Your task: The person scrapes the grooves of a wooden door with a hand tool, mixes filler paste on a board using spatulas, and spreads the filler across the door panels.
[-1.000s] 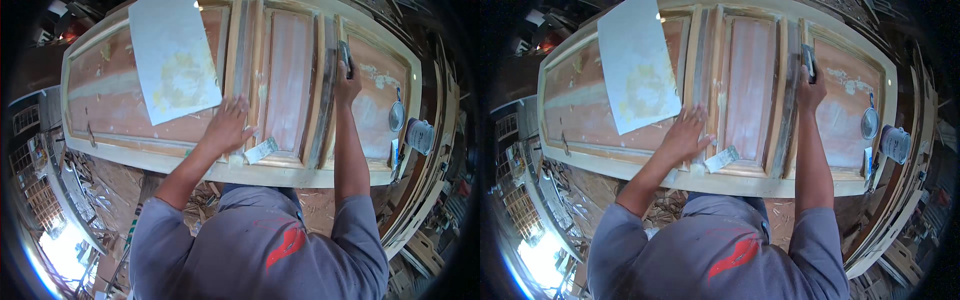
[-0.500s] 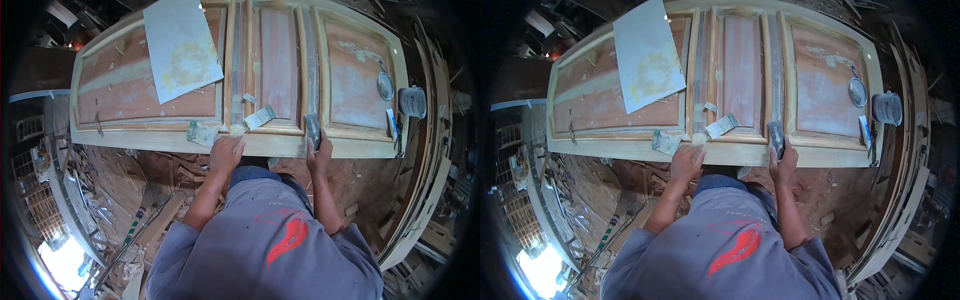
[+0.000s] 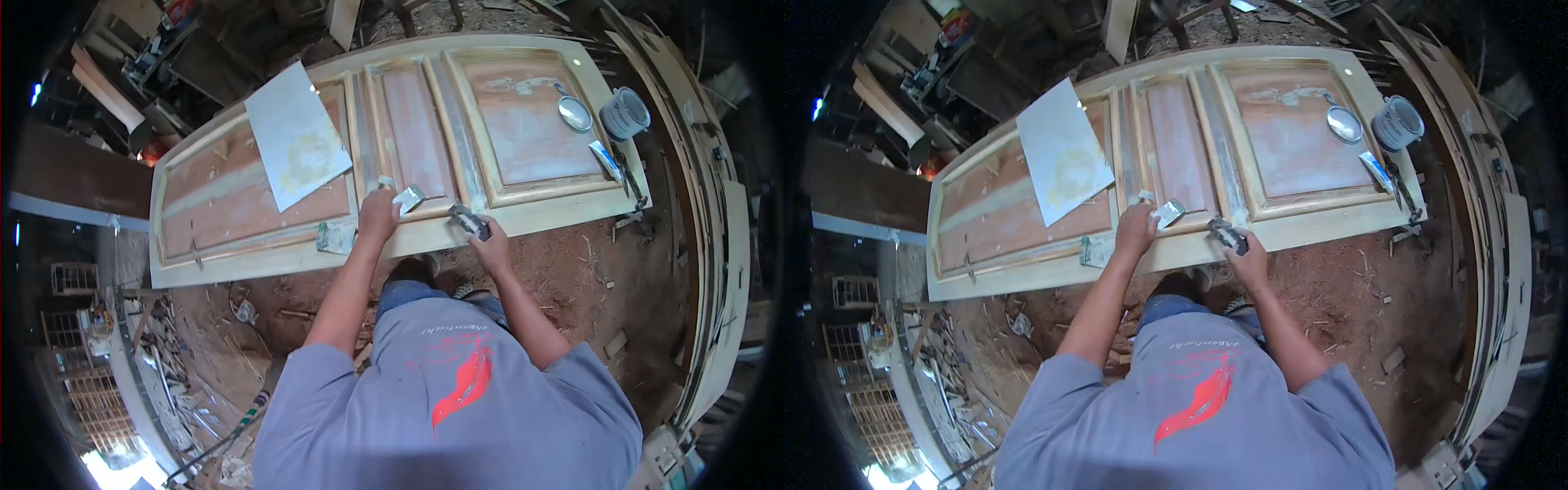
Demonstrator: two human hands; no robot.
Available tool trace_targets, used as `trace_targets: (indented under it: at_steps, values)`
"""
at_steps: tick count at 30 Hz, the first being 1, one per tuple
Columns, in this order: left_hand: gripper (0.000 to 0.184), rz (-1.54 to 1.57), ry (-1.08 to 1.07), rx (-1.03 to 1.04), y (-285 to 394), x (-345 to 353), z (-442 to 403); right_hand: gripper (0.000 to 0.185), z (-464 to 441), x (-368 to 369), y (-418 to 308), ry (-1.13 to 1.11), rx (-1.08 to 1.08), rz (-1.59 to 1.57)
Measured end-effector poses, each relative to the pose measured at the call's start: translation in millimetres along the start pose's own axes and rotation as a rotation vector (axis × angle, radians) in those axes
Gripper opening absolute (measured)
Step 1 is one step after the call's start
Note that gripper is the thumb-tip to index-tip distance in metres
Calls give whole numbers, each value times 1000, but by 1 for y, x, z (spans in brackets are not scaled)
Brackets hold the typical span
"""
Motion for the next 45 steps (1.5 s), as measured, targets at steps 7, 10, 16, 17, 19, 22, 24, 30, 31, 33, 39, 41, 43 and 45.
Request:
trace_targets:
  at_steps: [7,10,16,17,19,22,24,30,31,33,39,41,43,45]
  values:
    - [50,-94,-316,-90,-31,47,-59,52,34,-3,19,-215,315,-751]
    - [34,396,-22,-189,-24,6,-75,52,51,-36,-30,-207,341,-995]
    - [24,1584,249,-406,83,-93,-47,48,50,-51,-144,66,-93,-119]
    - [24,1622,254,-346,100,-107,-41,50,65,-69,-205,121,-133,-43]
    - [23,1690,241,-282,121,-129,-32,53,71,-63,-257,241,-273,17]
    - [18,1764,175,-216,133,-159,-16,57,82,-52,-306,435,-434,75]
    - [17,1792,158,-114,142,-177,-5,57,88,-47,-325,516,-464,87]
    - [32,1732,183,62,167,-221,12,57,99,-36,-355,581,-507,21]
    - [43,1686,138,89,162,-221,12,57,101,-36,-357,594,-519,17]
    - [41,1638,91,104,154,-221,14,57,104,-38,-361,618,-554,19]
    - [33,1630,17,97,160,-230,17,58,111,-50,-362,649,-605,11]
    - [33,1632,-8,91,164,-231,19,59,112,-54,-359,657,-631,5]
    - [34,1640,-47,82,169,-232,20,60,114,-63,-355,665,-666,35]
    - [35,1622,-94,64,175,-235,19,60,115,-73,-352,655,-672,58]
Point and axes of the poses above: each hand's wrist, its own z-axis away from the middle knuckle, its own x-axis out of the palm, y = z × x, the point moved 5 cm from there along -z, towards the middle knuckle, and after that the axes turned 14 degrees about z, right-handed, at the moved point
